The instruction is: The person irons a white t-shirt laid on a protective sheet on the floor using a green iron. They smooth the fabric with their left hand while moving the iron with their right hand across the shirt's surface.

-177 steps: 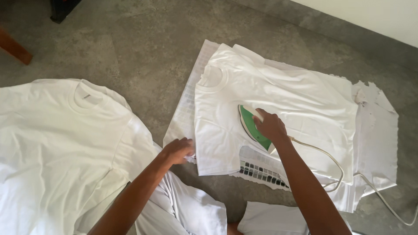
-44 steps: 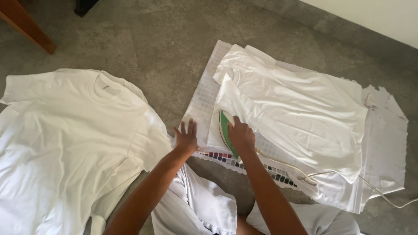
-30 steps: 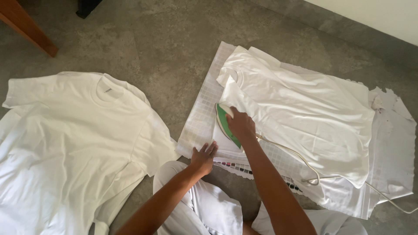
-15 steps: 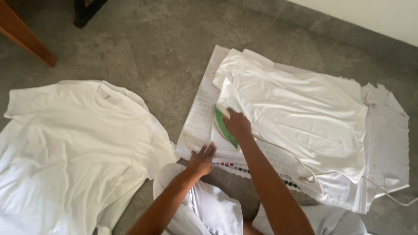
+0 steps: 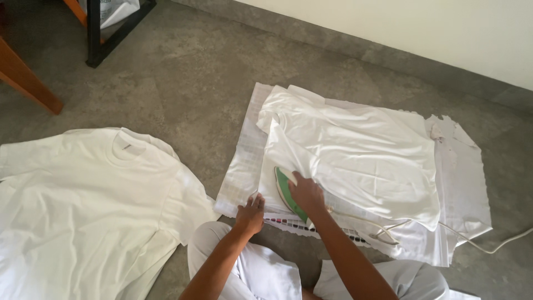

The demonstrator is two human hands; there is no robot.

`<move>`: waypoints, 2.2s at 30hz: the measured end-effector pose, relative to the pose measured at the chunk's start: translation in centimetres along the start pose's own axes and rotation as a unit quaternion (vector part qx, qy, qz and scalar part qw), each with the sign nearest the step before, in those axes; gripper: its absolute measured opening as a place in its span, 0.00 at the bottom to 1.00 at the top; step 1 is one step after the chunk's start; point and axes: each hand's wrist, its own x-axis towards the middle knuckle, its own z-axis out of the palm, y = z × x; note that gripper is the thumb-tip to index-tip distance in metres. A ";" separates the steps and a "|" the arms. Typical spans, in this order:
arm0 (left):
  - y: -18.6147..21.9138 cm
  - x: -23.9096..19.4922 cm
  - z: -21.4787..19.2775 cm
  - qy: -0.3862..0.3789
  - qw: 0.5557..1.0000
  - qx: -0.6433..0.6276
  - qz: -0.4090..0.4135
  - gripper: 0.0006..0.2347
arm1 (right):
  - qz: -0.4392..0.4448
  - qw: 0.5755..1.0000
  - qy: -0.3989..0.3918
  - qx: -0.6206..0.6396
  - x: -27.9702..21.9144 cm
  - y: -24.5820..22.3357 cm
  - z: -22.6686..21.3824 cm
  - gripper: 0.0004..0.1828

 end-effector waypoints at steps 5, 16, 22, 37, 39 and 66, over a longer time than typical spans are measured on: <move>0.2 0.6 1.3 0.025 1.000 0.002 -0.015 0.35 | 0.073 0.989 -0.099 0.087 0.4 -0.8 -3.7 0.27; -1.1 6.6 3.1 0.384 0.869 -0.300 -0.086 0.18 | -0.058 0.979 -0.103 0.168 -4.7 10.5 -5.8 0.30; -0.5 9.3 5.0 0.307 0.840 -0.394 -0.215 0.24 | 0.050 0.988 -0.087 0.119 -3.9 21.4 -13.6 0.28; 2.4 -1.6 2.0 -0.098 0.981 -0.122 -0.118 0.24 | 0.026 0.990 -0.063 0.120 -0.1 26.7 -16.1 0.30; 3.4 -2.5 2.3 -0.042 0.992 -0.076 -0.096 0.22 | -0.036 0.988 -0.114 0.095 1.2 25.2 -13.3 0.29; 3.3 -2.3 -2.7 0.056 0.991 -0.027 -0.118 0.54 | -0.127 0.965 -0.215 -0.080 2.9 13.2 -11.2 0.28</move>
